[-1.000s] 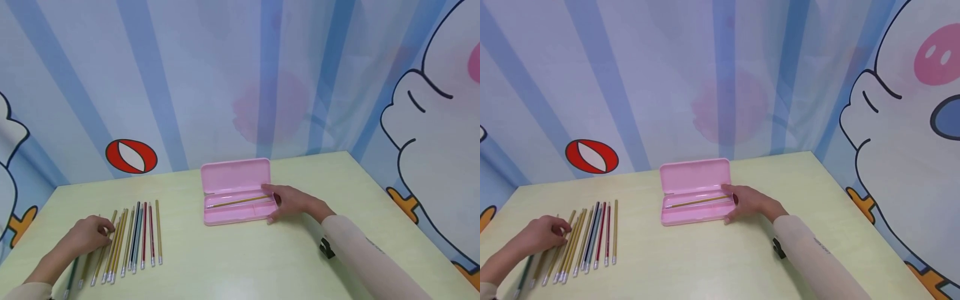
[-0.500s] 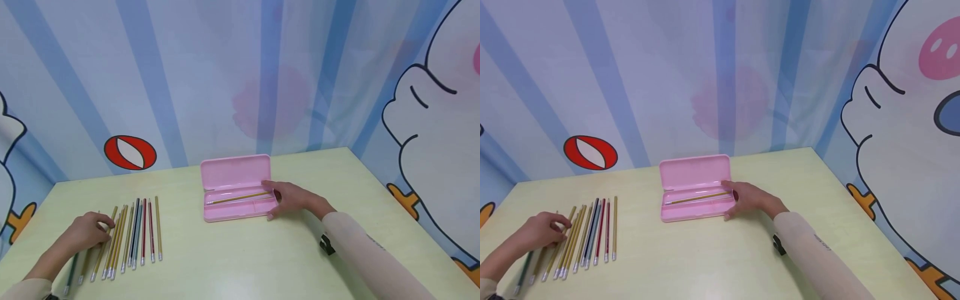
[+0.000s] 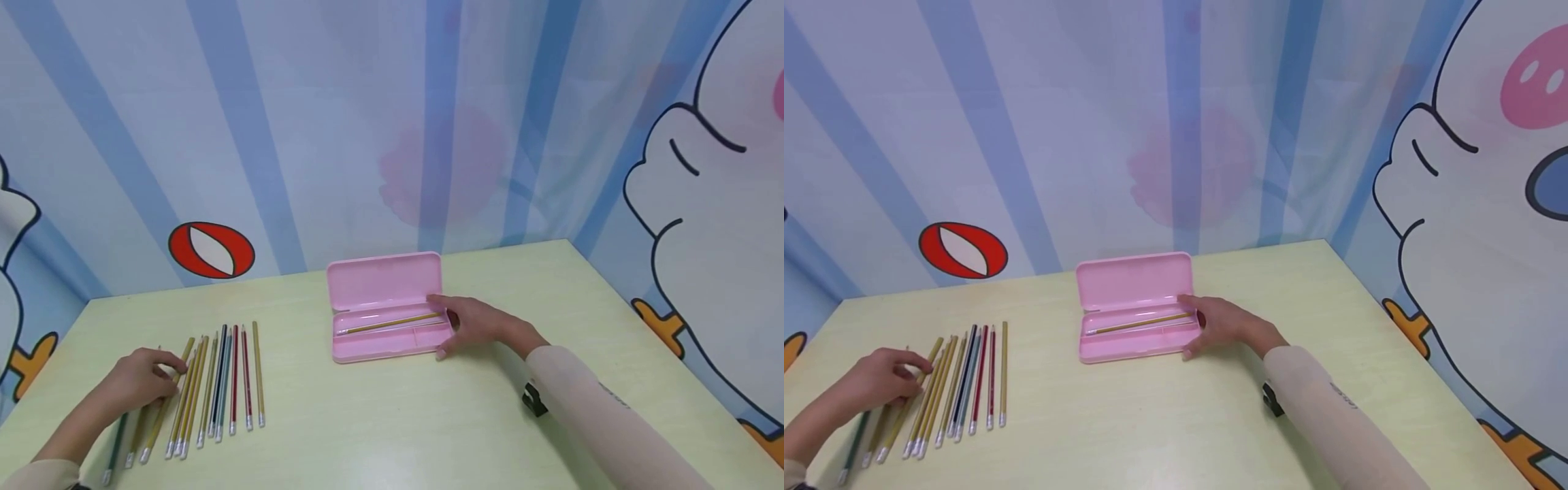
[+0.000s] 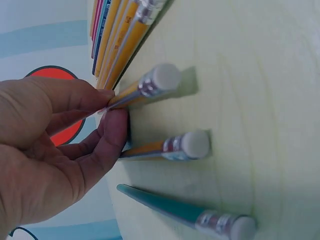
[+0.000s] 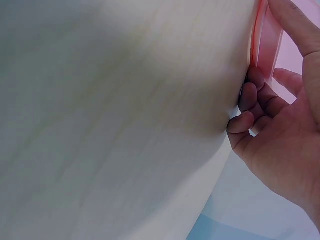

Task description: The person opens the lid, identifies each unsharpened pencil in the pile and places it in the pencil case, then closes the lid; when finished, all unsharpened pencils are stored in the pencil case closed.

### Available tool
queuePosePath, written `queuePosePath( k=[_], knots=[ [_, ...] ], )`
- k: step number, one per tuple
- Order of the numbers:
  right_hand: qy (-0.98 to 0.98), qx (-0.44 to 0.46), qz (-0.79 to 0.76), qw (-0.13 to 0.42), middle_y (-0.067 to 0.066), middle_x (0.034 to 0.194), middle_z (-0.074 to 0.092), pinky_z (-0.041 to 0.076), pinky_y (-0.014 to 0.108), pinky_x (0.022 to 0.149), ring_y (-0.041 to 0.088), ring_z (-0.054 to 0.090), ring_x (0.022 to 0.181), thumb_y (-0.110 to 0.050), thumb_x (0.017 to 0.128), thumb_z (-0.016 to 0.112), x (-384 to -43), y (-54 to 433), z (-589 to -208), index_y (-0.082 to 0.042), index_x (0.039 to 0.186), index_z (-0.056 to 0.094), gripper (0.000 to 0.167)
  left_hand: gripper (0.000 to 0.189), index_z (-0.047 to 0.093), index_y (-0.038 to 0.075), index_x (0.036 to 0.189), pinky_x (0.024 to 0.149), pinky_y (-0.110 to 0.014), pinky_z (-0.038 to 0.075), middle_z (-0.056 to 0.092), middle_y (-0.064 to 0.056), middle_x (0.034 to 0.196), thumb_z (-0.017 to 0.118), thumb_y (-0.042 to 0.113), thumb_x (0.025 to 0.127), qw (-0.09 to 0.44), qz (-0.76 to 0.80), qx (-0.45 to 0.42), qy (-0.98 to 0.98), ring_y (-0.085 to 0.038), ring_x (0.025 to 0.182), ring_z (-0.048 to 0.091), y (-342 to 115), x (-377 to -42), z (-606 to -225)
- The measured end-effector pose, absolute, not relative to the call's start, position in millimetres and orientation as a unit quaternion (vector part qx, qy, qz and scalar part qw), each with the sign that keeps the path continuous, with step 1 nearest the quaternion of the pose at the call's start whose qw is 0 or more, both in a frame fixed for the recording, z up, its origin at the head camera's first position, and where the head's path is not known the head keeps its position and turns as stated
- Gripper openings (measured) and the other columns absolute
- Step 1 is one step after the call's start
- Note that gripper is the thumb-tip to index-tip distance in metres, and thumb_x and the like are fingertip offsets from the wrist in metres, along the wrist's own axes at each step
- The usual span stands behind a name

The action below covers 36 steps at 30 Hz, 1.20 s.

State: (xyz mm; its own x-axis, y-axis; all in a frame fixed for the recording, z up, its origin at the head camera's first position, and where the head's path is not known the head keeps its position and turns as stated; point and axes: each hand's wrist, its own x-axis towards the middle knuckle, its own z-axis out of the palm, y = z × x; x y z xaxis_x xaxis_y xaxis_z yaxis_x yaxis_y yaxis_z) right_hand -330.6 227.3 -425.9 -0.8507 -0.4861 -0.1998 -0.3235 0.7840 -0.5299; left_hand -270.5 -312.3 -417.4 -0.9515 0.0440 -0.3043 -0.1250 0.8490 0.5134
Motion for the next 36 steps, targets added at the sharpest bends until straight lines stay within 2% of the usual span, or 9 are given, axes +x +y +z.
queuePosePath(
  k=[8, 16, 21, 27, 31, 36],
  knots=[
    [0.929, -0.218, -0.25, 0.163, 0.013, 0.132, 0.052, 0.043, 0.038, 0.094, 0.025, 0.046, 0.112, -0.039, 0.073, 0.088, -329.8, 226.9, -423.6, -0.012, 0.158, 0.03, 0.107, 0.03, 0.062, -0.009, 0.118, 0.063, -0.036, 0.054, 0.067, -0.008, 0.083, 0.059, 0.002, 0.09, 0.157, 0.294, -0.014, 0.943, -0.018, 0.07, 0.062, -313.6, -271.2, -397.6],
    [0.929, -0.218, -0.253, 0.161, 0.016, 0.142, 0.05, 0.044, 0.042, 0.1, 0.026, 0.048, 0.116, -0.039, 0.073, 0.088, -328.2, 227.1, -423.8, -0.011, 0.158, 0.029, 0.107, 0.037, 0.057, -0.007, 0.129, 0.06, -0.033, 0.048, 0.063, -0.007, 0.082, 0.056, 0.006, 0.094, 0.138, 0.316, 0.018, 0.939, -0.017, 0.068, 0.055, -305.4, -267.9, -381.1],
    [0.929, -0.217, -0.255, 0.16, 0.014, 0.138, 0.052, 0.044, 0.041, 0.098, 0.026, 0.048, 0.114, -0.038, 0.072, 0.089, -327.9, 227.3, -424.9, -0.011, 0.157, 0.03, 0.107, 0.039, 0.056, -0.006, 0.133, 0.063, -0.031, 0.051, 0.064, -0.009, 0.092, 0.059, 0.006, 0.096, 0.111, 0.361, 0.062, 0.924, -0.013, 0.071, 0.057, -296.6, -265.8, -378.7],
    [0.928, -0.218, -0.255, 0.161, 0.011, 0.13, 0.053, 0.043, 0.038, 0.094, 0.024, 0.048, 0.111, -0.04, 0.072, 0.089, -330.3, 226.7, -427.3, -0.012, 0.157, 0.031, 0.107, 0.037, 0.061, -0.005, 0.129, 0.066, -0.029, 0.053, 0.064, -0.011, 0.097, 0.062, 0.003, 0.093, 0.091, 0.391, 0.099, 0.911, -0.009, 0.078, 0.058, -275.6, -264.9, -371.8],
    [0.927, -0.221, -0.256, 0.159, 0.011, 0.13, 0.053, 0.043, 0.038, 0.093, 0.024, 0.048, 0.11, -0.04, 0.072, 0.089, -331.2, 225.9, -427.3, -0.012, 0.157, 0.03, 0.108, 0.033, 0.064, -0.003, 0.125, 0.067, -0.028, 0.054, 0.063, -0.013, 0.098, 0.062, 0.003, 0.093, 0.096, 0.394, 0.146, 0.902, -0.009, 0.081, 0.058, -257.1, -269.1, -368.5],
    [0.929, -0.219, -0.25, 0.161, 0.01, 0.122, 0.053, 0.042, 0.036, 0.089, 0.024, 0.047, 0.108, -0.041, 0.071, 0.089, -331.4, 225.3, -427.1, -0.012, 0.158, 0.03, 0.108, 0.032, 0.066, -0.002, 0.123, 0.066, -0.028, 0.053, 0.062, -0.014, 0.097, 0.062, 0.0, 0.091, 0.12, 0.396, 0.207, 0.886, -0.011, 0.079, 0.057, -230.8, -278.5, -368.1]
  ],
)
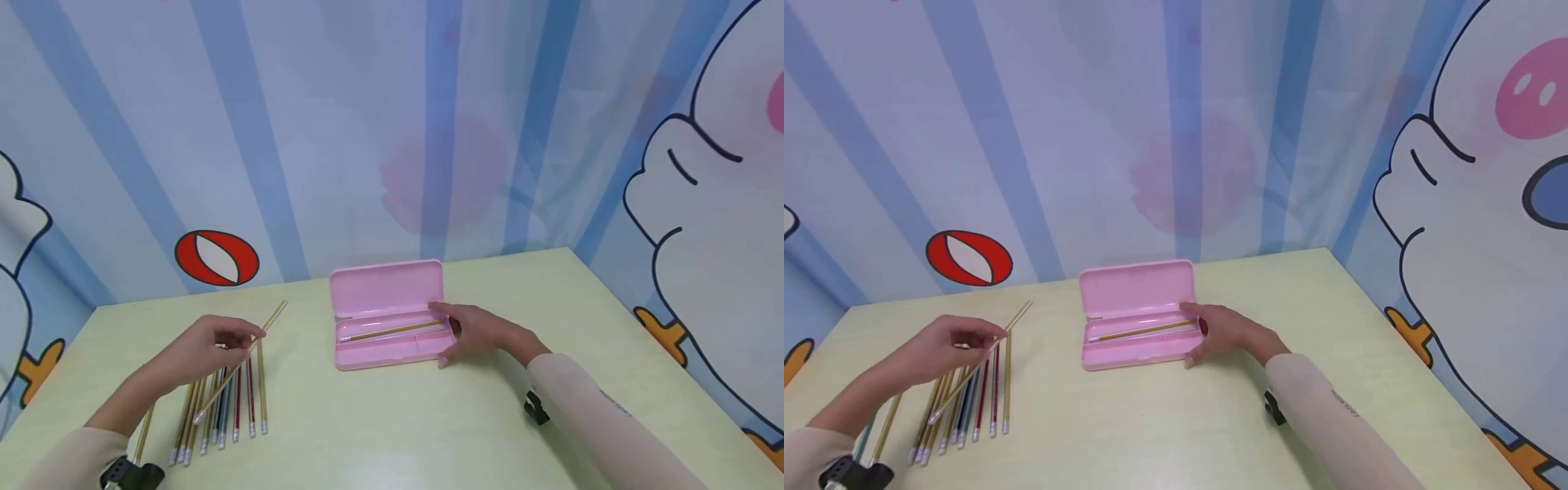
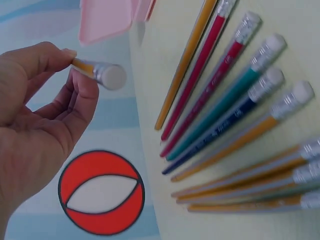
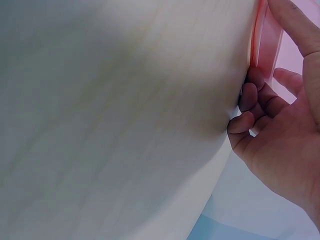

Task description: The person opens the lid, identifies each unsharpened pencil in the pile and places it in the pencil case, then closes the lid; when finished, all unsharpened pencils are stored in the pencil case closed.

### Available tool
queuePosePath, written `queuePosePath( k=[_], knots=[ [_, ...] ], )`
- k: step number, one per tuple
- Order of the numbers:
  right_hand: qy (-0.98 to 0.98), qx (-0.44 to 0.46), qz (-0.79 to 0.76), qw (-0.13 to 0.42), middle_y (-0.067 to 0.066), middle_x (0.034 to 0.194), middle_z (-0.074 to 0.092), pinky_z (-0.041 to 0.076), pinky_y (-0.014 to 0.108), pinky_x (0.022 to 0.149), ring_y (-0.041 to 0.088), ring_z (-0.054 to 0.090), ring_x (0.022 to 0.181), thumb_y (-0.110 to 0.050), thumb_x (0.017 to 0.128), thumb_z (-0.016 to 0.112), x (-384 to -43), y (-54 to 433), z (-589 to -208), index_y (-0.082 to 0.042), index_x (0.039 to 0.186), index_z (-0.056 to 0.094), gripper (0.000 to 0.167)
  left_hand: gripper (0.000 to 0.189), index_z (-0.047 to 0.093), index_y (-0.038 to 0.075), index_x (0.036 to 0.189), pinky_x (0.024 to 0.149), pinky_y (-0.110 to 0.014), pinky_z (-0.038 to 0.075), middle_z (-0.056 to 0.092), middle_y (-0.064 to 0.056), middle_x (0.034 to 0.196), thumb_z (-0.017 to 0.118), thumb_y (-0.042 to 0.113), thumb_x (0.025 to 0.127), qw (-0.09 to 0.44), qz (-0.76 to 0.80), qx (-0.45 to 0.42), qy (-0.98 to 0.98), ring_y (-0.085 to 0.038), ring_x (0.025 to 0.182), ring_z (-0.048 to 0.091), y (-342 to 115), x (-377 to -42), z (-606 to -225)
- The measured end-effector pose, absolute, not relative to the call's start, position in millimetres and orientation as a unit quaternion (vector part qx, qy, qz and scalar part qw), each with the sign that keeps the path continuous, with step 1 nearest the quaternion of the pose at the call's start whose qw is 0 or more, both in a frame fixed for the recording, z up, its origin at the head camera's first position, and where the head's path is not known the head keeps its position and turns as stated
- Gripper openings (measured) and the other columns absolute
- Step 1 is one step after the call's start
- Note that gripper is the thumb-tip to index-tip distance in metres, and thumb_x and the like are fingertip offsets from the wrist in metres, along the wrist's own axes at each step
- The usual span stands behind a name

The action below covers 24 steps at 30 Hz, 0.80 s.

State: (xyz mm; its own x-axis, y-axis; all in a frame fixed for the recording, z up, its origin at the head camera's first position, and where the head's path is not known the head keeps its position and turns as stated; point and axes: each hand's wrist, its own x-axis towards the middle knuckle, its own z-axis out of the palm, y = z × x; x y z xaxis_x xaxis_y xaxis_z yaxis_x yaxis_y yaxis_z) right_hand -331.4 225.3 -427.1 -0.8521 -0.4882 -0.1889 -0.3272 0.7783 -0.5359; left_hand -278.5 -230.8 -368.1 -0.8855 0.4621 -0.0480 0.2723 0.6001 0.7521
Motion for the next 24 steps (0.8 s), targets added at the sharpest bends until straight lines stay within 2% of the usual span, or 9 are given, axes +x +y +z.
queuePosePath(
  k=[3, 6, 10, 14, 24],
  knots=[
    [0.93, -0.217, -0.249, 0.16, 0.009, 0.117, 0.053, 0.041, 0.036, 0.086, 0.024, 0.047, 0.107, -0.041, 0.072, 0.089, -331.0, 225.8, -427.5, -0.013, 0.157, 0.031, 0.107, 0.031, 0.068, -0.001, 0.12, 0.064, -0.028, 0.052, 0.062, -0.011, 0.093, 0.063, -0.001, 0.089, 0.128, 0.382, 0.226, 0.887, -0.014, 0.078, 0.057, -211.2, -285.7, -368.2],
    [0.93, -0.219, -0.251, 0.156, 0.008, 0.118, 0.053, 0.042, 0.035, 0.087, 0.023, 0.047, 0.107, -0.041, 0.072, 0.089, -331.5, 226.1, -428.6, -0.012, 0.157, 0.031, 0.107, 0.03, 0.07, 0.0, 0.117, 0.063, -0.026, 0.052, 0.063, -0.007, 0.09, 0.064, -0.002, 0.088, 0.128, 0.363, 0.245, 0.89, -0.017, 0.079, 0.058, -191.8, -293.2, -367.4],
    [0.929, -0.225, -0.25, 0.152, 0.008, 0.118, 0.053, 0.041, 0.035, 0.086, 0.023, 0.048, 0.106, -0.041, 0.072, 0.089, -331.6, 226.9, -430.1, -0.011, 0.157, 0.031, 0.107, 0.028, 0.072, 0.001, 0.114, 0.069, -0.025, 0.054, 0.065, -0.008, 0.091, 0.064, -0.004, 0.087, 0.126, 0.343, 0.276, 0.889, -0.018, 0.083, 0.059, -171.0, -304.7, -368.1],
    [0.929, -0.227, -0.251, 0.152, 0.008, 0.11, 0.052, 0.041, 0.036, 0.084, 0.023, 0.047, 0.104, -0.041, 0.072, 0.089, -330.9, 226.9, -430.5, -0.011, 0.157, 0.032, 0.106, 0.027, 0.074, 0.001, 0.112, 0.075, -0.024, 0.055, 0.068, -0.01, 0.094, 0.064, -0.004, 0.088, 0.134, 0.334, 0.298, 0.884, -0.016, 0.085, 0.059, -155.5, -315.3, -372.1],
    [0.93, -0.222, -0.25, 0.154, 0.01, 0.123, 0.053, 0.042, 0.036, 0.089, 0.024, 0.047, 0.109, -0.041, 0.072, 0.088, -330.5, 227.1, -429.1, -0.013, 0.157, 0.031, 0.106, 0.026, 0.074, -0.002, 0.111, 0.074, -0.024, 0.053, 0.069, -0.017, 0.092, 0.061, -0.005, 0.089, 0.142, 0.333, 0.347, 0.865, -0.015, 0.081, 0.057, -125.1, -331.8, -383.4]
  ],
)
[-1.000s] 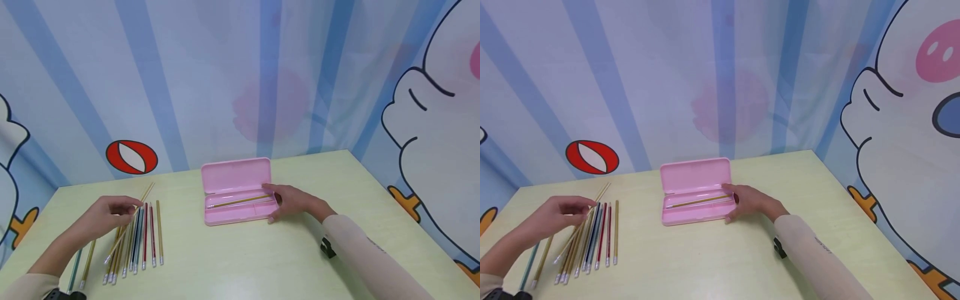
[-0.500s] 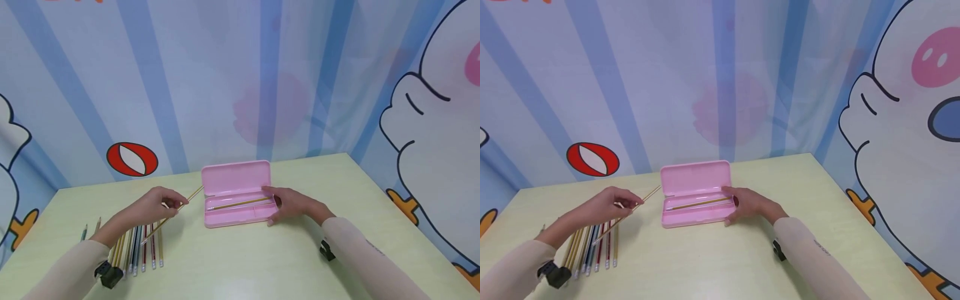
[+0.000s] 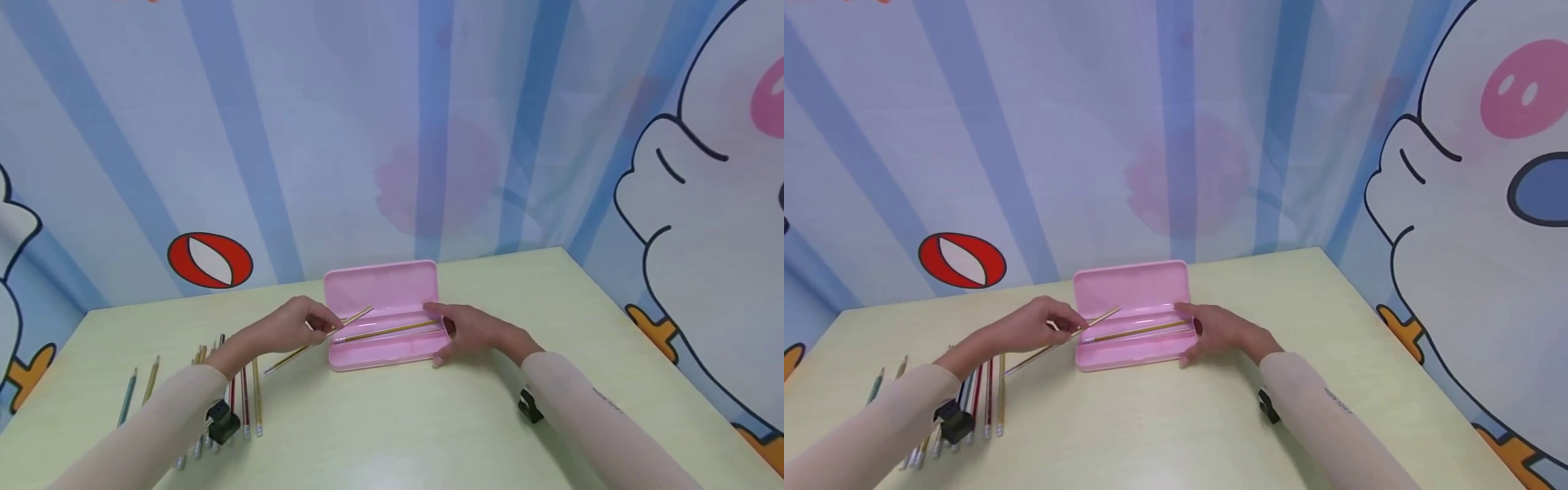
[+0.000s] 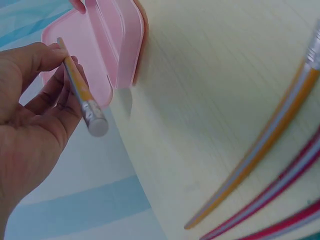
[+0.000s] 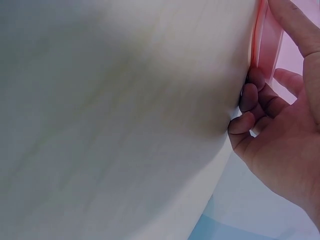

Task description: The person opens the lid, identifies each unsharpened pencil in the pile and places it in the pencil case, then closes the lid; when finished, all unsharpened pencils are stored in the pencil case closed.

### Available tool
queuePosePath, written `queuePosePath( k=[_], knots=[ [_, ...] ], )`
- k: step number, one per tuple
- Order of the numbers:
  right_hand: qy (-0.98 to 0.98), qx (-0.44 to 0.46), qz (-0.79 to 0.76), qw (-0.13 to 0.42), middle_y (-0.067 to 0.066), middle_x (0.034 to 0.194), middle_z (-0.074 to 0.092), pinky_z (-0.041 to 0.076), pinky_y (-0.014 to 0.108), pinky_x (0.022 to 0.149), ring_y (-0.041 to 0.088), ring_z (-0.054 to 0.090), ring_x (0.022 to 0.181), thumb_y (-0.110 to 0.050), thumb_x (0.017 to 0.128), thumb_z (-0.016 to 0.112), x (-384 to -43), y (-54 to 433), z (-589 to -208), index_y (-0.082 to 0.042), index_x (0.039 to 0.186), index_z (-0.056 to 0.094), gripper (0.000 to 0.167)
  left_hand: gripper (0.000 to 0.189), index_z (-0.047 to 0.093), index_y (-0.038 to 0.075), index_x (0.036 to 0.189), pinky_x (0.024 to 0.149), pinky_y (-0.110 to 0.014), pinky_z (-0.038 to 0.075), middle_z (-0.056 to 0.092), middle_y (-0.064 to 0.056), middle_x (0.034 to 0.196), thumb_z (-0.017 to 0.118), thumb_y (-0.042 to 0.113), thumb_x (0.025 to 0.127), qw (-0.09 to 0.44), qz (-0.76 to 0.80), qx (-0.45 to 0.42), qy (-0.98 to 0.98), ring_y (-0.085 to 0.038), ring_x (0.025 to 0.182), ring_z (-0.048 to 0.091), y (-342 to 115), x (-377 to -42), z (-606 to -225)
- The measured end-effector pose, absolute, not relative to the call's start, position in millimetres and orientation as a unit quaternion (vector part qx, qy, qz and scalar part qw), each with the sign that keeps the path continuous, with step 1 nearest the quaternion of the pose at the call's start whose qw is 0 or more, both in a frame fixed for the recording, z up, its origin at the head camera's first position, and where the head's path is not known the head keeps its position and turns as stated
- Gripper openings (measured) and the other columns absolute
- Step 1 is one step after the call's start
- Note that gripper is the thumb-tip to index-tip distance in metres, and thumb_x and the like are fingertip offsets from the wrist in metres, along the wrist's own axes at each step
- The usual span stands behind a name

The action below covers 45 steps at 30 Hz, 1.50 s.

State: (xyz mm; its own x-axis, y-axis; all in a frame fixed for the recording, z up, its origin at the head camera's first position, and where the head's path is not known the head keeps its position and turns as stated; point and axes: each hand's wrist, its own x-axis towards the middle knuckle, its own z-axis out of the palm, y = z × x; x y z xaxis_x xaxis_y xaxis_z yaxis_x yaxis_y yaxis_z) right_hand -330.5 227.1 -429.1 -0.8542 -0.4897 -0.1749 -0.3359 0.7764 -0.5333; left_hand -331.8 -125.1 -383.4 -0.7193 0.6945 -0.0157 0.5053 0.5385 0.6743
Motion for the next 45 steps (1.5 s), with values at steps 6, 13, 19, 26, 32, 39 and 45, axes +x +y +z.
queuePosePath(
  k=[6, 13, 19, 26, 32, 39, 45],
  knots=[
    [0.929, -0.215, -0.255, 0.156, 0.011, 0.135, 0.053, 0.044, 0.038, 0.096, 0.024, 0.048, 0.112, -0.04, 0.072, 0.089, -330.0, 227.0, -431.2, -0.013, 0.157, 0.031, 0.106, 0.024, 0.074, -0.003, 0.109, 0.072, -0.025, 0.052, 0.07, -0.016, 0.091, 0.062, -0.006, 0.089, 0.15, 0.33, 0.357, 0.861, -0.013, 0.078, 0.056, -104.4, -338.8, -387.6],
    [0.93, -0.22, -0.252, 0.154, 0.011, 0.126, 0.054, 0.042, 0.037, 0.09, 0.023, 0.047, 0.109, -0.04, 0.072, 0.088, -329.8, 229.0, -432.7, -0.012, 0.157, 0.031, 0.106, 0.021, 0.075, -0.003, 0.105, 0.059, -0.024, 0.043, 0.071, -0.017, 0.089, 0.063, -0.006, 0.089, 0.152, 0.31, 0.368, 0.863, -0.012, 0.067, 0.05, -79.4, -347.6, -389.2],
    [0.931, -0.218, -0.251, 0.153, 0.011, 0.128, 0.054, 0.043, 0.037, 0.092, 0.024, 0.048, 0.11, -0.04, 0.072, 0.088, -329.4, 229.8, -429.8, -0.012, 0.157, 0.031, 0.107, 0.024, 0.078, 0.002, 0.103, 0.062, -0.022, 0.043, 0.072, -0.01, 0.087, 0.06, -0.007, 0.088, 0.149, 0.266, 0.379, 0.874, -0.01, 0.069, 0.05, -63.6, -353.4, -390.0],
    [0.931, -0.219, -0.25, 0.151, 0.01, 0.13, 0.054, 0.043, 0.038, 0.095, 0.023, 0.048, 0.11, -0.041, 0.072, 0.088, -329.7, 230.2, -430.0, -0.013, 0.157, 0.031, 0.106, 0.029, 0.078, 0.004, 0.101, 0.064, -0.021, 0.045, 0.073, -0.007, 0.088, 0.057, -0.009, 0.086, 0.142, 0.256, 0.391, 0.873, -0.009, 0.071, 0.052, -50.5, -359.4, -394.4],
    [0.929, -0.222, -0.252, 0.153, 0.009, 0.129, 0.054, 0.043, 0.037, 0.095, 0.023, 0.047, 0.11, -0.042, 0.072, 0.088, -330.8, 229.1, -431.5, -0.014, 0.157, 0.032, 0.106, 0.027, 0.079, 0.005, 0.101, 0.065, -0.022, 0.045, 0.072, -0.006, 0.087, 0.059, -0.008, 0.087, 0.145, 0.258, 0.382, 0.875, -0.011, 0.072, 0.052, -41.6, -360.8, -395.7],
    [0.93, -0.211, -0.255, 0.16, 0.01, 0.14, 0.052, 0.044, 0.041, 0.102, 0.023, 0.048, 0.115, -0.043, 0.073, 0.087, -330.2, 227.4, -429.9, -0.016, 0.158, 0.03, 0.106, 0.025, 0.079, 0.003, 0.1, 0.069, -0.022, 0.049, 0.074, -0.007, 0.089, 0.061, -0.008, 0.086, 0.135, 0.258, 0.387, 0.875, -0.01, 0.074, 0.057, -34.4, -362.4, -399.1],
    [0.928, -0.209, -0.263, 0.162, 0.011, 0.145, 0.051, 0.043, 0.043, 0.107, 0.023, 0.049, 0.118, -0.04, 0.073, 0.088, -329.1, 227.7, -428.2, -0.016, 0.158, 0.031, 0.105, 0.024, 0.078, 0.004, 0.099, 0.076, -0.024, 0.054, 0.075, -0.007, 0.092, 0.062, -0.008, 0.085, 0.132, 0.251, 0.386, 0.878, -0.011, 0.08, 0.062, -26.5, -364.3, -402.4]
  ],
)
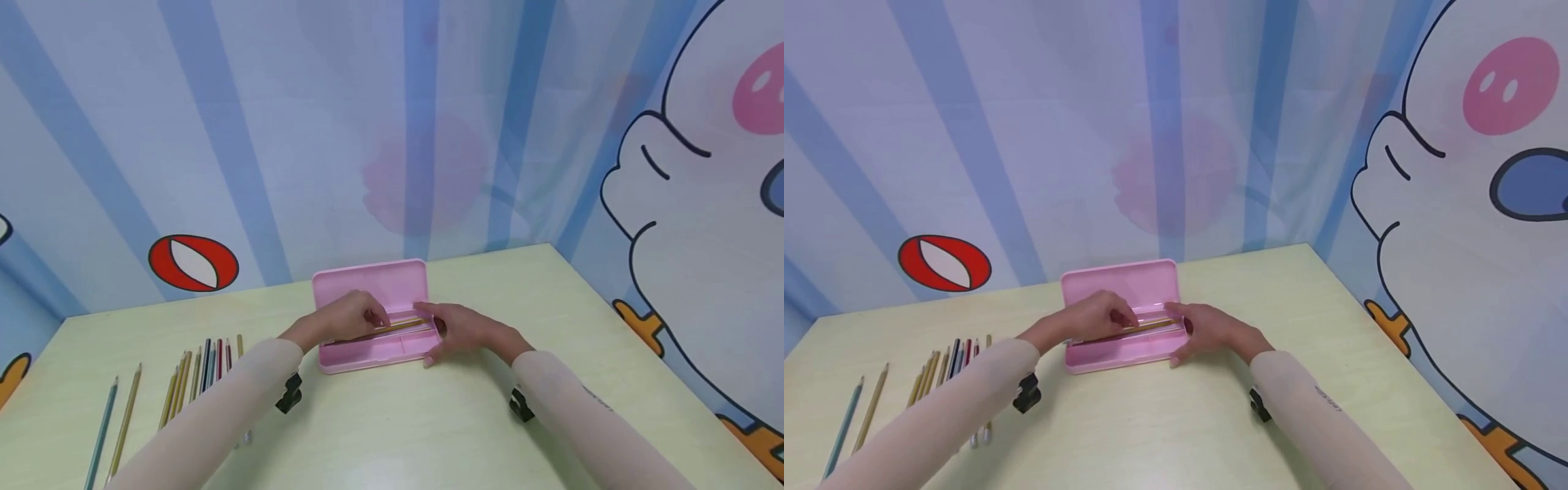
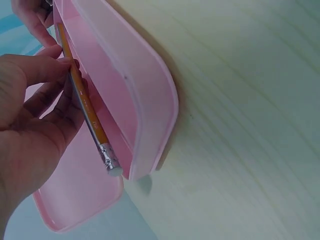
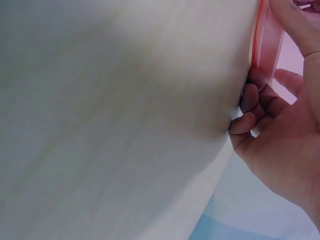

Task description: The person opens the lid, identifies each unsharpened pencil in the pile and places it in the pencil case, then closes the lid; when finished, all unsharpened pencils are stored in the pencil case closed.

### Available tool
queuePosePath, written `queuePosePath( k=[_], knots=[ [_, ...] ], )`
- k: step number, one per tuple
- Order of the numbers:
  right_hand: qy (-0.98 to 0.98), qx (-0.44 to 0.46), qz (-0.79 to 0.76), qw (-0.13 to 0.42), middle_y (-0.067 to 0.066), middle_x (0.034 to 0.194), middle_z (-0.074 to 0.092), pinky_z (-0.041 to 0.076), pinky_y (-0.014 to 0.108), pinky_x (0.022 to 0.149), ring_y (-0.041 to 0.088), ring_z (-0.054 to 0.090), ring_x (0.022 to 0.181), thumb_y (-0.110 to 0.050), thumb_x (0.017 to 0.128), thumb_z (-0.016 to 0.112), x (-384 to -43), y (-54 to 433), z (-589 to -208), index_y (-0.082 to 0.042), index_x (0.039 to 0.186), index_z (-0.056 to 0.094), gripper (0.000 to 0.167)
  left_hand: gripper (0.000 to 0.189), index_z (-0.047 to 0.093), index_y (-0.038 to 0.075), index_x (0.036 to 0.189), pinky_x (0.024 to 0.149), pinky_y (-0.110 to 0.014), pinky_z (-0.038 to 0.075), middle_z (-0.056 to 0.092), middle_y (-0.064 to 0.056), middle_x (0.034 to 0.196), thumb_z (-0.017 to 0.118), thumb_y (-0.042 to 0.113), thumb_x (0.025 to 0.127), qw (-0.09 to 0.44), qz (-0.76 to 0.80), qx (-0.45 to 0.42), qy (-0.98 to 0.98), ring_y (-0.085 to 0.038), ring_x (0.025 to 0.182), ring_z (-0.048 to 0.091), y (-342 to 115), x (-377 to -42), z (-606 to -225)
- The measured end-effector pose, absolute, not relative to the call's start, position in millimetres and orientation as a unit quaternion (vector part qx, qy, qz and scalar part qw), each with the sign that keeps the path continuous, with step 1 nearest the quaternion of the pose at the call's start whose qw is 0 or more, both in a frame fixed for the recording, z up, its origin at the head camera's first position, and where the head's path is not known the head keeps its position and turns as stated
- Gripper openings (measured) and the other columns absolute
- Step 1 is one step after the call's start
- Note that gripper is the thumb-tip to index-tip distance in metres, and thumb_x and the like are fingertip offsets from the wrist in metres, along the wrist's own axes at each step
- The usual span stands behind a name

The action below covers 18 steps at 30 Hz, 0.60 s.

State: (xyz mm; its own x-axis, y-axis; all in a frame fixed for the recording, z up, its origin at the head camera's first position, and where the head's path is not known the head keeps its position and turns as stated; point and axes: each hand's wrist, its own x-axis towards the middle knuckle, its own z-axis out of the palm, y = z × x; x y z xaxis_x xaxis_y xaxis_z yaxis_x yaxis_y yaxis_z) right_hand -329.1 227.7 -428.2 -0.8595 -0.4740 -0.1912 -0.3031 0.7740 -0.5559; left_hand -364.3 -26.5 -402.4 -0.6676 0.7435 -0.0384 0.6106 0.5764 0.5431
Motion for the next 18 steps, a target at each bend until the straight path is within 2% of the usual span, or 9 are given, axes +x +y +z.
queuePosePath(
  k=[4, 9, 18],
  knots=[
    [0.928, -0.21, -0.262, 0.162, 0.011, 0.143, 0.052, 0.044, 0.041, 0.105, 0.022, 0.05, 0.117, -0.04, 0.073, 0.088, -329.0, 228.1, -428.7, -0.015, 0.157, 0.031, 0.105, 0.025, 0.078, 0.004, 0.099, 0.08, -0.026, 0.054, 0.076, -0.006, 0.093, 0.061, -0.008, 0.085, 0.139, 0.247, 0.379, 0.881, -0.012, 0.083, 0.063, -21.1, -364.7, -405.1],
    [0.928, -0.22, -0.255, 0.16, 0.007, 0.12, 0.056, 0.043, 0.035, 0.091, 0.021, 0.048, 0.105, -0.04, 0.073, 0.088, -330.3, 228.1, -431.0, -0.014, 0.157, 0.031, 0.105, 0.025, 0.079, 0.005, 0.098, 0.078, -0.026, 0.053, 0.074, -0.005, 0.09, 0.062, -0.007, 0.084, 0.146, 0.238, 0.382, 0.881, -0.012, 0.081, 0.061, -16.8, -364.9, -408.2],
    [0.929, -0.224, -0.249, 0.158, 0.007, 0.123, 0.057, 0.043, 0.035, 0.093, 0.02, 0.049, 0.106, -0.042, 0.073, 0.088, -332.8, 229.0, -432.8, -0.012, 0.157, 0.031, 0.106, 0.025, 0.079, 0.006, 0.098, 0.08, -0.026, 0.053, 0.074, -0.004, 0.091, 0.063, -0.009, 0.085, 0.143, 0.23, 0.373, 0.887, -0.013, 0.083, 0.06, -14.1, -365.6, -410.4]
  ],
)
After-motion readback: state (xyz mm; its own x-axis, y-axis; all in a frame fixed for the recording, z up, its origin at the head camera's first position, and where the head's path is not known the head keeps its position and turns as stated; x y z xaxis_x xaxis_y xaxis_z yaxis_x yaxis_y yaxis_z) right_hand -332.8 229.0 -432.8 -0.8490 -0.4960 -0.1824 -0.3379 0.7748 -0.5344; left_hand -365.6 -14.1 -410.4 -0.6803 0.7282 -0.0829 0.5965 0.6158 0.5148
